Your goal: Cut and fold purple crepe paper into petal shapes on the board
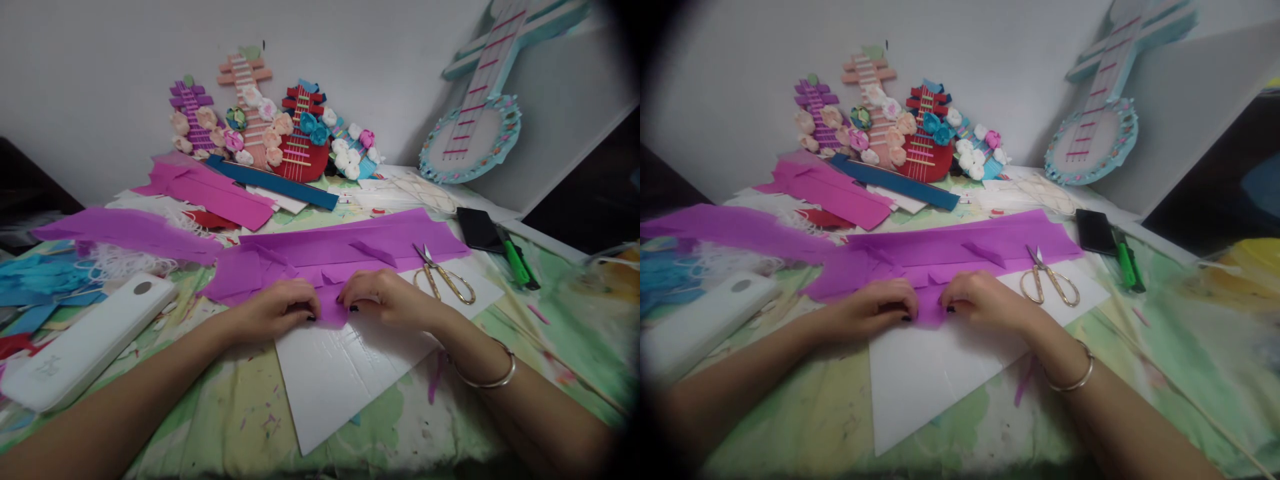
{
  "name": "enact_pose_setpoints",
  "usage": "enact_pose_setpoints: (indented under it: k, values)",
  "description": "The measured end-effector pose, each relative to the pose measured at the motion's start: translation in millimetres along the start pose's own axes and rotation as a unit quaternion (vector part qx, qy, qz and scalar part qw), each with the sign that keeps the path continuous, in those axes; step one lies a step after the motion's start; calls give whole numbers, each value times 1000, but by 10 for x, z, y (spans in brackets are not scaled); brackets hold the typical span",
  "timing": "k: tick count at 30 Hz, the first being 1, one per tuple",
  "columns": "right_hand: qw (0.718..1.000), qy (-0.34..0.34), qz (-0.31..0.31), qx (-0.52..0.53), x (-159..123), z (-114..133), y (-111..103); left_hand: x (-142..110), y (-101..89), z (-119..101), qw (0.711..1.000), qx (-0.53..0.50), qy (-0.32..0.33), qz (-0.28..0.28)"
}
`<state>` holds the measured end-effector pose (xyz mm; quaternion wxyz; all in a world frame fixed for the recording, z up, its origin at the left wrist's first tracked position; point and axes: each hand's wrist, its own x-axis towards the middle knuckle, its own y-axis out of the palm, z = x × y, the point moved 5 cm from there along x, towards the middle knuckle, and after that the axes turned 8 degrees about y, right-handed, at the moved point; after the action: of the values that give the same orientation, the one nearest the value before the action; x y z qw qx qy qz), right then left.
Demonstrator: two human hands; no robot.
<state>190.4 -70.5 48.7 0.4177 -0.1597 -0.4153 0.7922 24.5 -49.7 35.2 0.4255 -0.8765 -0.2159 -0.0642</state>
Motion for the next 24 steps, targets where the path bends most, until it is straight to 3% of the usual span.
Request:
enact_pose_setpoints:
  k: [4,9,14,24]
  values:
    - [1000,-14,-10,-19,19,62,45,23,30,1,999,31,-18,-26]
    - [1000,-9,-11,-20,36,75,113,67,84,11,999,-12,-32,-41]
    - [999,50,-20,4,44,9,135,64,89,108,985,-94,-99,-108]
    - [991,101,-34,84,43,-99,144,54,77,154,977,-120,-109,-140]
